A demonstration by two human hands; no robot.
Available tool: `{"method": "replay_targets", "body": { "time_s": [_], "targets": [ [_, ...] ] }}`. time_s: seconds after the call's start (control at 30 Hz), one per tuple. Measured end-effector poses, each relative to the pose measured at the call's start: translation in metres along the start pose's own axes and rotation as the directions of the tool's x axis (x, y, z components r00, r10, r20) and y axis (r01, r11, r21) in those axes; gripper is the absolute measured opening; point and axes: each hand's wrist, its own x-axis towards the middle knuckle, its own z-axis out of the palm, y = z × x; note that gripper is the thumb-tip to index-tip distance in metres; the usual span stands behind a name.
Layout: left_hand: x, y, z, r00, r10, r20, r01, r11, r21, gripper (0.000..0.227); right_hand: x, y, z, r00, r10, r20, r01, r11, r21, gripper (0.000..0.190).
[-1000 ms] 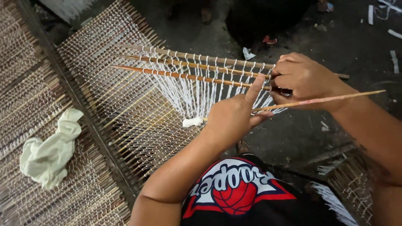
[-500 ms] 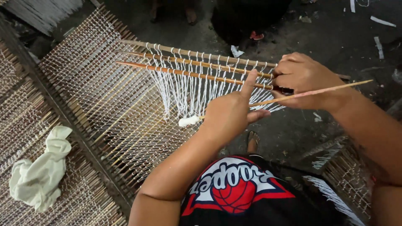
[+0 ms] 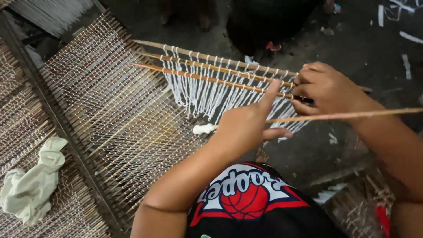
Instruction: The person holds a wooden frame with multiple white cotton wicks and dips them into a large black basin of liquid. They use a thin stick to adjust the wicks in the liquid, then lift the frame and place it on a metal rack. The person repeats this process with another frame of wicks.
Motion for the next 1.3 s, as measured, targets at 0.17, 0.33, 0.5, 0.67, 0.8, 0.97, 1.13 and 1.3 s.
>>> {"method": "replay_targets", "body": {
  "time_s": [0.17,0.33,0.5,0.67,0.8,0.97,1.13,1.3],
  "targets": [
    [0.009,-0.03,0.011,0.982,-0.092,-0.162,0.084,0.995,-0.056,0.051,-0.008,0.038,-0.008,0.999,-0.003,-0.037,0.005,1.0,0.03,0.007],
    [0.04,-0.061,0.094,0.943,0.115,-0.311,-0.215,0.927,-0.308,0.09,-0.029,0.073,-0.023,0.999,0.04,-0.017,-0.04,0.998,0.04,0.017],
    [0.111,-0.051,0.139,0.912,0.061,-0.406,-0.178,0.95,-0.256,0.078,-0.054,0.111,-0.036,0.997,0.071,0.033,-0.073,0.996,0.047,0.011],
    [0.165,-0.041,0.159,0.931,0.043,-0.364,-0.156,0.944,-0.289,0.083,-0.075,0.139,-0.047,0.997,0.07,0.02,-0.07,0.997,0.03,0.01],
    [0.198,-0.037,0.178,0.926,0.079,-0.368,-0.166,0.963,-0.213,0.072,-0.089,0.157,-0.056,0.993,0.108,0.052,-0.11,0.993,0.035,0.01],
    [0.221,-0.029,0.189,0.899,0.139,-0.416,-0.254,0.938,-0.236,0.059,-0.104,0.182,-0.062,0.995,0.094,0.013,-0.095,0.995,0.023,0.012],
    [0.237,-0.031,0.203,0.921,0.168,-0.351,-0.261,0.936,-0.236,0.101,-0.114,0.196,-0.066,0.995,0.098,-0.01,-0.097,0.995,0.001,0.012],
    [0.267,-0.023,0.205,0.959,0.123,-0.254,-0.19,0.946,-0.262,0.082,-0.13,0.203,-0.062,0.987,0.161,-0.001,-0.161,0.987,-0.015,0.01]
  ]
}}
